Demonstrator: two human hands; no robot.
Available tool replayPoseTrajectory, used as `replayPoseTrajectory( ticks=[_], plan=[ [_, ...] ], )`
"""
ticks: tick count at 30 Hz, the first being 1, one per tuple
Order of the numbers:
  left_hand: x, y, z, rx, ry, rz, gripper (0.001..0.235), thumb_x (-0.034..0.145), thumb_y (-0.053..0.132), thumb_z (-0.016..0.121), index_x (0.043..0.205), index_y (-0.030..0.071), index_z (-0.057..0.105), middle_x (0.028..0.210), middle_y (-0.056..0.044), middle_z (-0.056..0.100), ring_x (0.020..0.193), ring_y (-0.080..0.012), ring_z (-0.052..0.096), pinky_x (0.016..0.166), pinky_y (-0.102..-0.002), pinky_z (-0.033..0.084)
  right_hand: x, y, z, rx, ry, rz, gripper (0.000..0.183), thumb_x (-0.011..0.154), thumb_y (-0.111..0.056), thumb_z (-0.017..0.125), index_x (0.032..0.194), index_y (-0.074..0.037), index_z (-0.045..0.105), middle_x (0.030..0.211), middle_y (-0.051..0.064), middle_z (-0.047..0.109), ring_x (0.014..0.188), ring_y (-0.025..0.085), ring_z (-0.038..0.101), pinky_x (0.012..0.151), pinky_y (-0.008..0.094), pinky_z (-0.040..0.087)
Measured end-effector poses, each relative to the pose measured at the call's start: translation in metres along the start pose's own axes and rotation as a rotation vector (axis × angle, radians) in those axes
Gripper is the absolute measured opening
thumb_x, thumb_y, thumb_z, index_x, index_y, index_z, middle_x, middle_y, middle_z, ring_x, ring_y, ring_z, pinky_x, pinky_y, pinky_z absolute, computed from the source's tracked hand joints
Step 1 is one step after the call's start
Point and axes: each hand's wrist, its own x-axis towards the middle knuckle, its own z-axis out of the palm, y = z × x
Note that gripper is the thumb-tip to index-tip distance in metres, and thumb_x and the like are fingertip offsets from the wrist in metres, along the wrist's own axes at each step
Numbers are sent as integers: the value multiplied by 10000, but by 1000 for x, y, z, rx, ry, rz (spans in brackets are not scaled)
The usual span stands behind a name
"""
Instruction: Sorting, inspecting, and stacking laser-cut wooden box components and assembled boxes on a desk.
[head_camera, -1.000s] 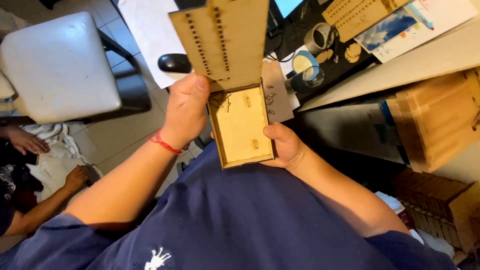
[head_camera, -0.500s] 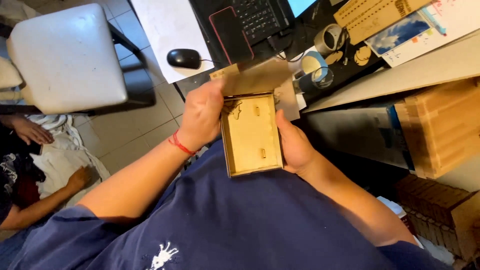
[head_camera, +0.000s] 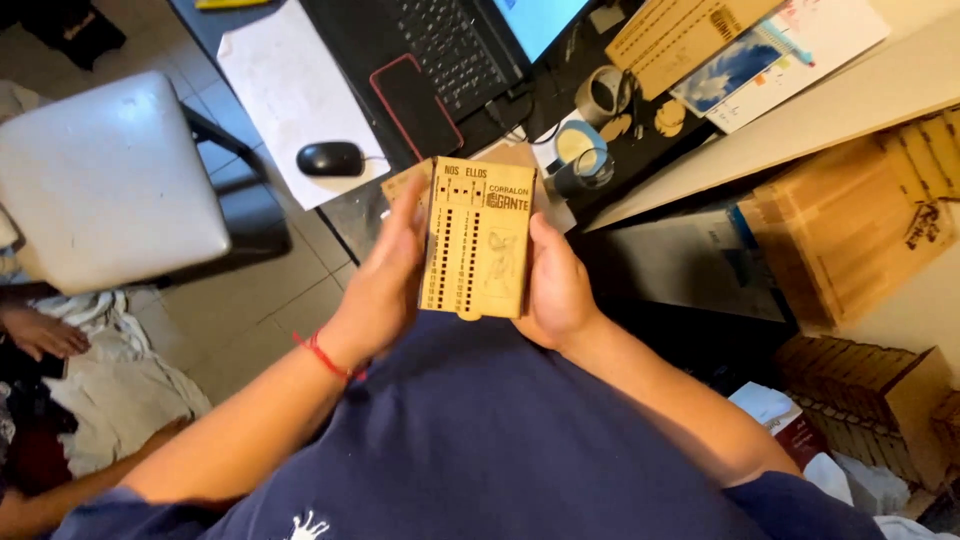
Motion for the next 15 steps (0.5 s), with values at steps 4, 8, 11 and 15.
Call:
replayPoseTrajectory(
  ticks=[4,8,11,15],
  plan=[
    [-11,-31,-19,-173,0,-173,850,980,296,599,1603,166,35,1628,-213,165,1430,-335,314,1108,-544,372,6,3,-24,-31,-65,-97,571,1032,-285,361,1572,-127,264,1462,180,485,1228,387,578,970,608,505],
    [-11,-12,0,-17,-76,-144,907,923,81,628,1596,147,24,1556,-265,314,1352,-319,437,1028,-486,473,-12,-10,-44,-363,-215,-297,788,962,-62,509,1603,-120,54,1527,178,397,1309,275,481,1036,494,491],
    [-12,-4,17,170,-163,-124,906,897,93,621,1576,101,21,1569,-224,310,1385,-272,404,1097,-436,381,-44,-31,-42,-521,-230,-458,870,942,-173,600,1595,-106,28,1552,159,368,1363,226,429,1113,423,416],
    [-10,-29,30,591,-200,-189,817,774,120,725,1497,39,355,1537,-68,458,1372,-122,451,1151,-299,310,-92,-66,-70,-543,-63,-621,955,925,-241,692,1602,-135,27,1233,128,560,1057,149,602,885,304,519]
  ],
)
